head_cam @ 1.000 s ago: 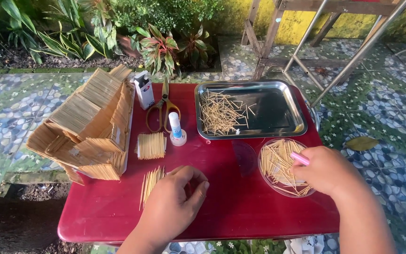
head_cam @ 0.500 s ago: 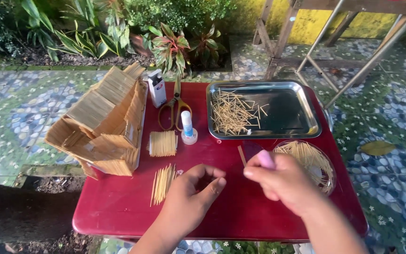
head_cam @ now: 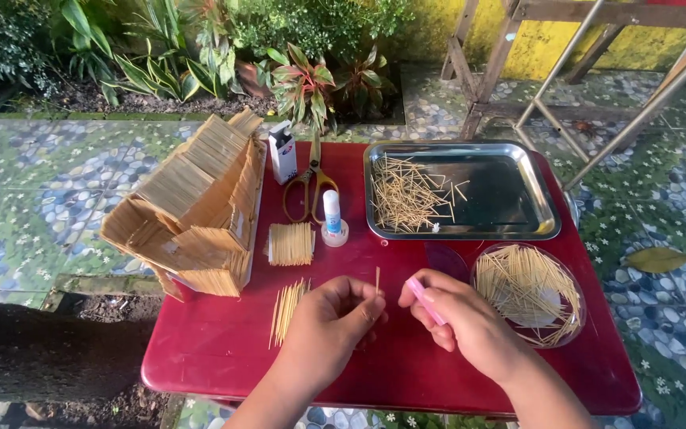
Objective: The person separates bundles of wooden skewers and uses a pink sharpening tool to sharpen individual skewers one at a time. The sharpened skewers are placed into a clear container on the table.
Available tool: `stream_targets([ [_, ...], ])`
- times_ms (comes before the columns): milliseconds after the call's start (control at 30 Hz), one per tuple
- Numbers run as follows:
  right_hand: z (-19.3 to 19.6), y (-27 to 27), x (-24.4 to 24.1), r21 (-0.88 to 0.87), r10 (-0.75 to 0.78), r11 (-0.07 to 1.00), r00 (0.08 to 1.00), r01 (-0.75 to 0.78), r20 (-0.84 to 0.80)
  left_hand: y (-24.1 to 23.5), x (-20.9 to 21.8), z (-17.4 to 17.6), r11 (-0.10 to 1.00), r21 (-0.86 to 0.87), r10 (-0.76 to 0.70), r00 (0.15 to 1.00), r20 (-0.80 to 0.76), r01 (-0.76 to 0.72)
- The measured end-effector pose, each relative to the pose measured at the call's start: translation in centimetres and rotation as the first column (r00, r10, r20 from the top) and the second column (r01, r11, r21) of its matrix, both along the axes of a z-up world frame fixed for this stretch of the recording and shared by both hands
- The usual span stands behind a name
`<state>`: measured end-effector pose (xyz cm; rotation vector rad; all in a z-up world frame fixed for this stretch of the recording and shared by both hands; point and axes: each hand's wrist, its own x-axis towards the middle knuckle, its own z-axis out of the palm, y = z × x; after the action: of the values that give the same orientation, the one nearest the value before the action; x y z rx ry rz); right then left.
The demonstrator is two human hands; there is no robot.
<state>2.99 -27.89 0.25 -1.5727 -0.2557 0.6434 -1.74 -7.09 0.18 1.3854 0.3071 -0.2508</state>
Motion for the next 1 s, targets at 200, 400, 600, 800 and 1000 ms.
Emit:
stream_targets([
  [200, 0.9, -0.2, -0.1, -0.057, 0.101, 0.994, 0.979, -0.093, 0.179, -0.1, -0.3, 0.7, 0.954, 0.286, -0.097, 0.995, 0.013, 0.089],
  [400, 0.9, -0.1, 0.2, -0.259, 0.071, 0.966, 0.969, -0.007, 0.238, -0.1, -0.5, 0.8, 0.896, 0.420, -0.153, 0.988, -0.015, 0.145],
  [600, 0.8, -0.5, 0.3, -0.181, -0.103, 0.973, 0.971, 0.144, 0.216, -0.1, -0.4, 1.1, 0.918, 0.367, -0.155, 0.988, -0.024, 0.153],
  [800, 1.4, 0.2, -0.1, -0.283, 0.029, 0.958, 0.969, 0.043, 0.247, -0.1, -0.5, 1.6, 0.912, 0.368, -0.197, 0.980, 0.003, 0.182],
  [1000, 0.7, -0.6, 0.1, -0.161, 0.018, 0.987, 0.970, 0.022, 0.241, -0.1, -0.5, 2.0, 0.929, 0.322, -0.186, 0.982, -0.020, 0.183],
])
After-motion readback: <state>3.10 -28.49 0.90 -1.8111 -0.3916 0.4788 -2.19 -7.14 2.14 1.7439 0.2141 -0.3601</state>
